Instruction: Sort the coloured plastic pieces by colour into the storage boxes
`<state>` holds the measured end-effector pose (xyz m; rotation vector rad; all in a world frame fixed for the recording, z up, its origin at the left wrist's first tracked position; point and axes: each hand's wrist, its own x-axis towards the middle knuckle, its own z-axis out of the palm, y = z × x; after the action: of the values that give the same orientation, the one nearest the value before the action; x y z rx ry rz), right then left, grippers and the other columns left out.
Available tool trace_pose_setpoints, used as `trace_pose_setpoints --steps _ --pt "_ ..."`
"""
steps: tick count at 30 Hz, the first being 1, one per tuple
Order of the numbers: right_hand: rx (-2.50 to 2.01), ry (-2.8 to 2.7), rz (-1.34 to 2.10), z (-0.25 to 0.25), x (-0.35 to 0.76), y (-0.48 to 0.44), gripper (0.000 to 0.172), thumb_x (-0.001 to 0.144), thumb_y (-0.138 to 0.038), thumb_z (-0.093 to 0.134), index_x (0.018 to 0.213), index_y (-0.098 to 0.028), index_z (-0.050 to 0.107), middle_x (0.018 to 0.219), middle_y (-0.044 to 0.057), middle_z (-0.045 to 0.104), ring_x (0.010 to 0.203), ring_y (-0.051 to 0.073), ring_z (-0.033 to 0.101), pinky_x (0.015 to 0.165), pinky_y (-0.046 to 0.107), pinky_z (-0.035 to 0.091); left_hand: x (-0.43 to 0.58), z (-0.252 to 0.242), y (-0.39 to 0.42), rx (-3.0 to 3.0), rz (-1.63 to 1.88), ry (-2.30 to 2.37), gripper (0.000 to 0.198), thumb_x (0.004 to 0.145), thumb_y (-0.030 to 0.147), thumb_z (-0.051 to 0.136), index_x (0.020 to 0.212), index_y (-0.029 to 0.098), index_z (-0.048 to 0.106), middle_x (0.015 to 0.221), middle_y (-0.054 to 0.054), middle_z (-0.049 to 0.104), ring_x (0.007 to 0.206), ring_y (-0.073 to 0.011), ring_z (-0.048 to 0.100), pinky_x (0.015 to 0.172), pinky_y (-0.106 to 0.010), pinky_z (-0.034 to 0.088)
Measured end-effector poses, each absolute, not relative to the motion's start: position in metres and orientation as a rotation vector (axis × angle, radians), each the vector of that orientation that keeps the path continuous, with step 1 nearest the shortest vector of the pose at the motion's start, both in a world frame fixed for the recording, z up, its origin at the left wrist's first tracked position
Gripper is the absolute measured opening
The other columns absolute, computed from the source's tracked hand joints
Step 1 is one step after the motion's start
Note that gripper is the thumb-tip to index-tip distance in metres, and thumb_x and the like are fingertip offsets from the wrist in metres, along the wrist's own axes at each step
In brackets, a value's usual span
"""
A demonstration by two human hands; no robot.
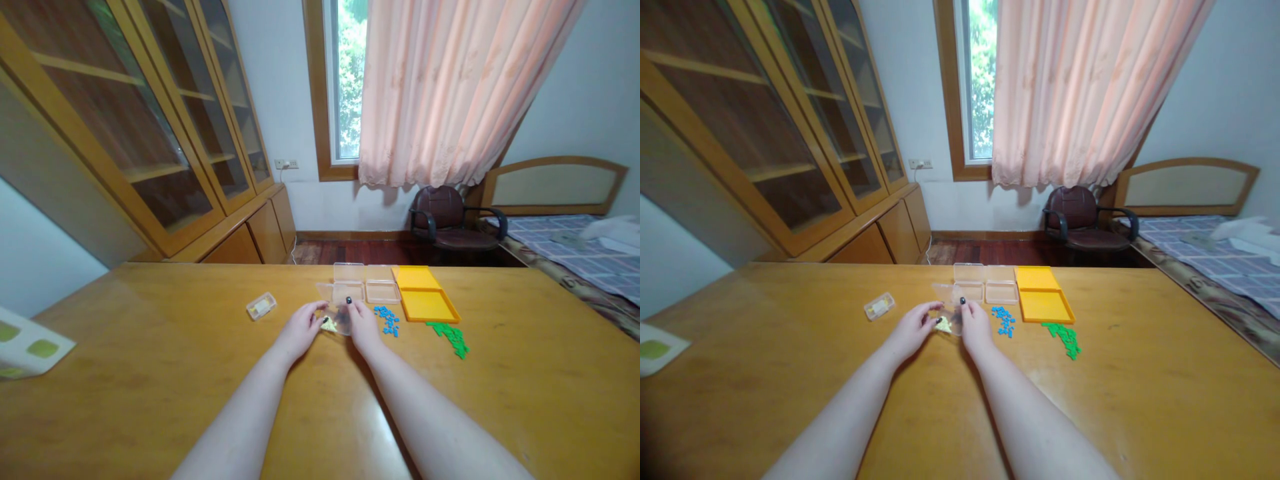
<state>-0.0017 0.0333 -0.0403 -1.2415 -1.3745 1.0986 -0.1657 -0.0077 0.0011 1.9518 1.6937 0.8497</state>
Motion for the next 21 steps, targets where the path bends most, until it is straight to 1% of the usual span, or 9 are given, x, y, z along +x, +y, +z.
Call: trace_pose_setpoints --steps 2,5,7,9,12,16,18,21 --pt "-1.239 -1.365 1.100 -0.041 -0.001 0.034 0.048 0.080 -0.058 0.040 0.077 -0.017 0.064 0.080 0.007 0.068 0.075 0.020 0.060 0.069 0.028 0.041 -0.169 0.003 -0.008 1.965 0.854 1.741 0.036 0.081 0.018 0.047 0.116 0.019 0.055 0.112 -0.005 0.062 0.085 -0.0144 0.058 0.087 -0.031 0.046" --pt "-1.245 -1.375 1.084 -0.042 -0.001 0.034 0.050 0.080 -0.060 0.039 0.077 -0.017 0.065 0.080 0.008 0.069 0.075 0.020 0.060 0.068 0.028 0.041 -0.180 0.008 -0.006 1.955 0.857 1.860 0.029 0.082 0.018 0.044 0.106 0.018 0.061 0.109 -0.005 0.063 0.099 -0.0171 0.057 0.093 -0.031 0.043" --pt "-1.249 -1.390 1.073 -0.041 -0.001 0.034 0.050 0.081 -0.060 0.038 0.076 -0.017 0.065 0.079 0.008 0.069 0.074 0.021 0.059 0.067 0.028 0.041 -0.188 0.012 -0.004 1.954 0.823 1.925 0.027 0.083 0.018 0.042 0.101 0.018 0.063 0.107 -0.005 0.064 0.103 -0.0173 0.056 0.094 -0.030 0.042" --pt "-1.250 -1.392 1.071 -0.041 0.000 0.033 0.050 0.081 -0.060 0.038 0.076 -0.017 0.064 0.079 0.008 0.068 0.074 0.021 0.059 0.067 0.028 0.041 -0.196 0.016 -0.003 1.943 0.769 2.008 0.028 0.084 0.018 0.041 0.101 0.019 0.063 0.107 -0.004 0.065 0.103 -0.0170 0.056 0.094 -0.029 0.042" --pt "-1.251 -1.379 1.077 -0.040 0.000 0.033 0.050 0.081 -0.060 0.038 0.076 -0.017 0.064 0.079 0.008 0.069 0.074 0.021 0.060 0.067 0.028 0.041 -0.210 0.022 -0.005 1.890 0.651 2.208 0.027 0.085 0.022 0.041 0.100 0.021 0.063 0.107 -0.004 0.066 0.100 -0.0179 0.057 0.089 -0.028 0.043" --pt "-1.255 -1.398 1.069 -0.042 0.000 0.034 0.051 0.080 -0.061 0.038 0.076 -0.017 0.065 0.079 0.008 0.069 0.075 0.020 0.060 0.068 0.028 0.040 -0.230 0.027 -0.009 1.805 0.455 2.447 0.022 0.083 0.025 0.044 0.092 0.023 0.064 0.100 -0.004 0.067 0.090 -0.0185 0.060 0.075 -0.026 0.043" --pt "-1.253 -1.397 1.071 -0.043 0.000 0.034 0.050 0.080 -0.060 0.038 0.076 -0.017 0.064 0.080 0.007 0.069 0.075 0.020 0.059 0.068 0.028 0.040 -0.238 0.027 -0.010 1.762 0.332 2.482 0.017 0.081 0.026 0.047 0.086 0.024 0.063 0.095 -0.003 0.067 0.084 -0.0179 0.060 0.068 -0.025 0.042" --pt "-1.262 -1.397 1.074 -0.043 0.000 0.034 0.050 0.081 -0.059 0.037 0.076 -0.017 0.064 0.080 0.007 0.069 0.074 0.020 0.058 0.066 0.027 0.039 -0.243 0.022 -0.010 1.670 0.091 2.423 0.010 0.074 0.029 0.056 0.075 0.021 0.063 0.081 -0.004 0.068 0.073 -0.0171 0.061 0.061 -0.024 0.040"
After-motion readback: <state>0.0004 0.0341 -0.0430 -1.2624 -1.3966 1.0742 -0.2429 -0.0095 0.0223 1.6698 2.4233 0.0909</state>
